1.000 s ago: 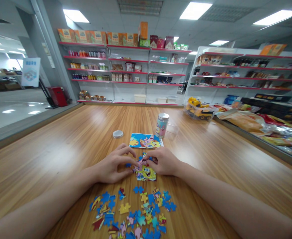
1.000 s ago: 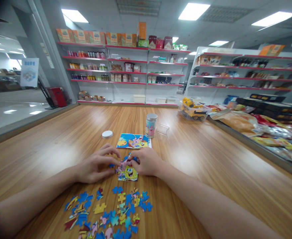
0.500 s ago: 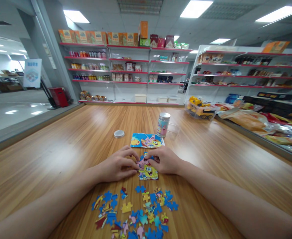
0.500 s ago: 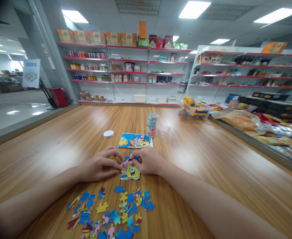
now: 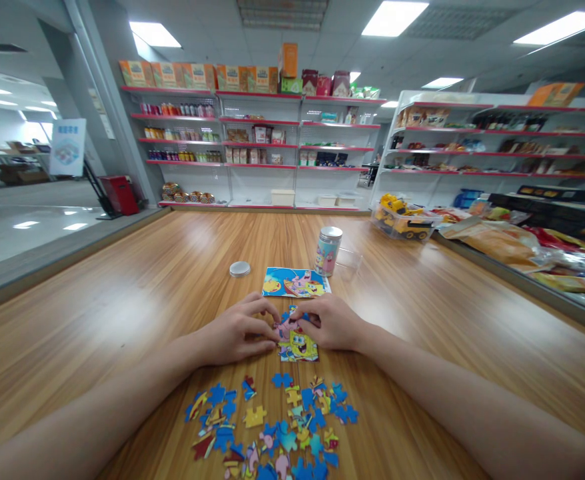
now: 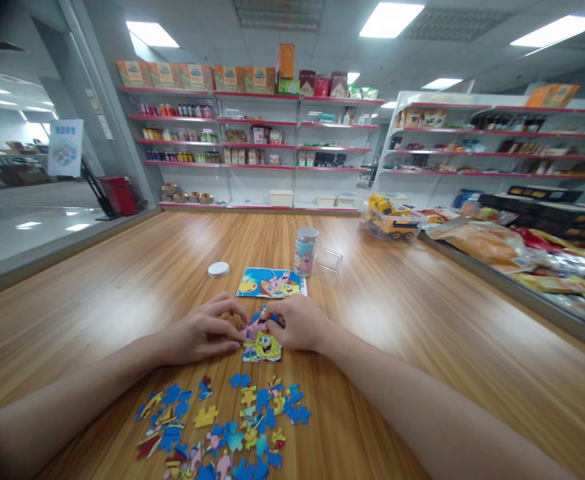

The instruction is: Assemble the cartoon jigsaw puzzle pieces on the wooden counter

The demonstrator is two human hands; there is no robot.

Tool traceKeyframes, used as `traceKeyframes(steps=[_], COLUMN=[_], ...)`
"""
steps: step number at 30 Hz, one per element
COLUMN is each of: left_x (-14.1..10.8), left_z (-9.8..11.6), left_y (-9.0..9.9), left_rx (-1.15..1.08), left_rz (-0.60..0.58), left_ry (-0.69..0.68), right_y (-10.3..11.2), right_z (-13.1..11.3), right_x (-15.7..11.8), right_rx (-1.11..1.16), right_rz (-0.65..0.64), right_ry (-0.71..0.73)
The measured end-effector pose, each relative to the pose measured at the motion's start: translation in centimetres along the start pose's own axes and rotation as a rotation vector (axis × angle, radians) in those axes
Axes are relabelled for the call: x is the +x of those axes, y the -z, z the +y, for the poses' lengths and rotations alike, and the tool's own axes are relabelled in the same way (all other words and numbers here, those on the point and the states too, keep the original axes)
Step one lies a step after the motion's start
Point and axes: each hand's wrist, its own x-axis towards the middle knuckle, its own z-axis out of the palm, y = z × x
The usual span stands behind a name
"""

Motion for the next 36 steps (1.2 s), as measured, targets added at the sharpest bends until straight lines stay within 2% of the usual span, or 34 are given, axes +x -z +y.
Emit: traceKeyframes(steps=[17,24,36], left_x=[-0.37,-0.53,-0.19], left_z=[-0.45,-0.56,-0.59], left_y=[-0.04,0.12,0.4], left_rx=[-0.012,-0.008,0.003], left_rz=[-0.042,-0.086,-0.115], left_ry=[0.094,0.171,0.322], right_y=[0.01,0.02,-0.29], right_z=[-0.03,-0.03,0.31], right_x=[0.14,0.01,-0.01], right_rx=[0.014,0.022,0.055], right_rz=[0.01,0.01,-0.008], right_ry=[-0.011,0.009,-0.054])
